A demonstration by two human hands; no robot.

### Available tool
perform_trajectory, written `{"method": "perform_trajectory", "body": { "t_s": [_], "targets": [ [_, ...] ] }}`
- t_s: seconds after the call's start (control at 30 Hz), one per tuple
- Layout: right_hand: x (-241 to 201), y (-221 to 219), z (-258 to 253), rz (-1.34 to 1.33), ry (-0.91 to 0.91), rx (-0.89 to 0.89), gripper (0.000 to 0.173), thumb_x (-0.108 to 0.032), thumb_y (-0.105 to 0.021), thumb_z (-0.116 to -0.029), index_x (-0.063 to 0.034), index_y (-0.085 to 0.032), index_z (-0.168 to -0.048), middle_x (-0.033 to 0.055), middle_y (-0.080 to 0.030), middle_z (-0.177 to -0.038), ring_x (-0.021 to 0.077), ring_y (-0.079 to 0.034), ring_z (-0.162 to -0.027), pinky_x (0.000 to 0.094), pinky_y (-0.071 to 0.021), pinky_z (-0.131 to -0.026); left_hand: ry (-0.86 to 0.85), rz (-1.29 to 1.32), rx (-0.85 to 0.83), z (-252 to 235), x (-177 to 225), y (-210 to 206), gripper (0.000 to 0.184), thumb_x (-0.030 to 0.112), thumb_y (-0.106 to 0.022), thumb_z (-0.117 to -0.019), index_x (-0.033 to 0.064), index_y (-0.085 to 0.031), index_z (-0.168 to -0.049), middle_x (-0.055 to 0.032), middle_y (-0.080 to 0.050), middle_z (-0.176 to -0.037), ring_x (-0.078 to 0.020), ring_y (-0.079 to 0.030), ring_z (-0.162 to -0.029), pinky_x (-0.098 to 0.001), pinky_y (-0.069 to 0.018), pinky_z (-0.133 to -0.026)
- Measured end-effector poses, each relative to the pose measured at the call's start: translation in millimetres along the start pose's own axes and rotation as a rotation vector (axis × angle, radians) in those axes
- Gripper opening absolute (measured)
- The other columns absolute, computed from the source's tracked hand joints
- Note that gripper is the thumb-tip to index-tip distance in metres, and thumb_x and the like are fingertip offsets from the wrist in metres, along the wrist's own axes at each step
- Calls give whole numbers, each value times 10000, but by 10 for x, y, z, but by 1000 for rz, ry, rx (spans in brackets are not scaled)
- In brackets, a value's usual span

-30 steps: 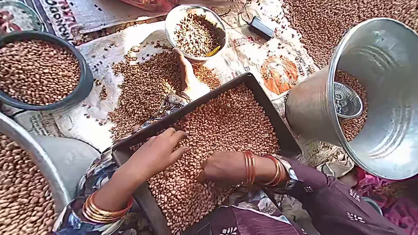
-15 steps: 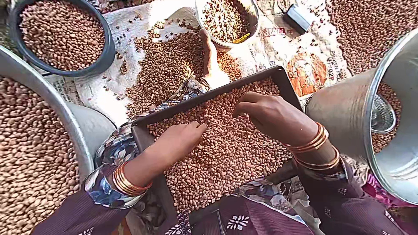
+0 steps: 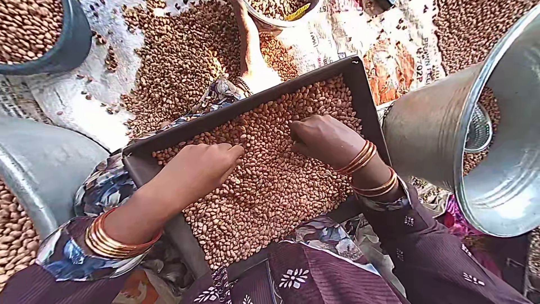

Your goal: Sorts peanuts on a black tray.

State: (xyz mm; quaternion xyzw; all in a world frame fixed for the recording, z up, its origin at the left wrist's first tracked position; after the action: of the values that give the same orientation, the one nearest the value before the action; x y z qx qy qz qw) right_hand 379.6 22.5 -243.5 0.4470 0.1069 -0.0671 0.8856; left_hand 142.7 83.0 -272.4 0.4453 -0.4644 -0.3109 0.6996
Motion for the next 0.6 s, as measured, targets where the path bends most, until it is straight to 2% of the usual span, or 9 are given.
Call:
{"method": "perform_trajectory", "body": {
  "t_s": [0.07, 0.13, 0.17, 0.27, 0.33, 0.4, 0.5, 0.6],
  "targets": [
    [4, -21, -29, -2, 50, -6, 127, -202, -678, -978, -78, -679, -1002, 101, -676, -850, 301, -686, -810, 495, -539, -692, 8, 2, -5, -6, -4, -2, 165, 228, -607, -1024, 91, -699, -1038, -70, -649, -791, -283, -658, -607, -473, -524, -501],
    [-47, -14, 9, -43, 166, 29, 170, -204, -722, -947, -108, -712, -1087, 120, -670, -1000, 300, -686, -848, 486, -557, -707, 10, 7, -11, -17, -14, -6, 173, 242, -603, -1026, 101, -699, -1058, -68, -656, -815, -285, -662, -615, -477, -526, -501],
    [-104, -14, 50, -59, 234, 27, 200, -213, -749, -924, -131, -715, -1103, 126, -654, -1050, 294, -682, -835, 476, -561, -680, 8, 8, -13, -22, -16, -8, 181, 251, -598, -1030, 105, -696, -1070, -69, -664, -834, -286, -670, -627, -480, -532, -509],
    [-364, -160, 209, -138, 444, -129, 157, -189, -809, -860, -139, -762, -1001, 74, -684, -937, 239, -677, -785, 447, -556, -651, -1, 12, -14, -24, -21, -2, 201, 265, -584, -1041, 103, -696, -1080, -75, -671, -853, -288, -676, -646, -481, -538, -530],
    [-551, -325, 305, -117, 523, -349, 104, -123, -745, -901, -69, -740, -990, 113, -690, -889, 289, -674, -801, 491, -535, -671, -9, 15, 1, -33, -24, 4, 213, 261, -579, -1036, 90, -701, -1067, -85, -663, -826, -295, -670, -624, -483, -527, -510],
    [-711, -434, 385, 6, 517, -495, 60, -33, -650, -945, 7, -661, -988, 179, -654, -897, 366, -667, -836, 526, -521, -672, 5, 15, -7, -30, -28, 0, 201, 257, -587, -1034, 100, -707, -1067, -77, -655, -820, -287, -661, -616, -479, -520, -502],
    [-807, -445, 423, 117, 489, -541, 45, 25, -574, -965, 34, -609, -939, 197, -623, -867, 388, -658, -805, 519, -514, -630, 22, -9, -16, -23, -39, -22, 192, 258, -601, -1032, 114, -715, -1089, -67, -666, -853, -278, -663, -631, -470, -528, -515],
    [-753, -384, 366, 79, 467, -532, 118, -73, -573, -1004, 10, -641, -954, 187, -630, -829, 392, -656, -798, 542, -501, -641, 24, -12, -9, -29, -48, -34, 186, 256, -614, -1022, 110, -714, -1081, -70, -676, -857, -283, -676, -647, -477, -537, -526]
  ]
}}
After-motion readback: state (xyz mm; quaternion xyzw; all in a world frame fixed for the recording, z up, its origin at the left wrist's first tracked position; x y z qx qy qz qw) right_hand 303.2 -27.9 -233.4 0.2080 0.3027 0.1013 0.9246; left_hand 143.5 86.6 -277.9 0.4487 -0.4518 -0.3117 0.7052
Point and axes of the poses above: each hand's wrist, its own z-axis away from the middle knuckle, its own y-axis out of the back of the hand, x = y × z, the point moved 3 cm from there along -z, towards the middle knuckle
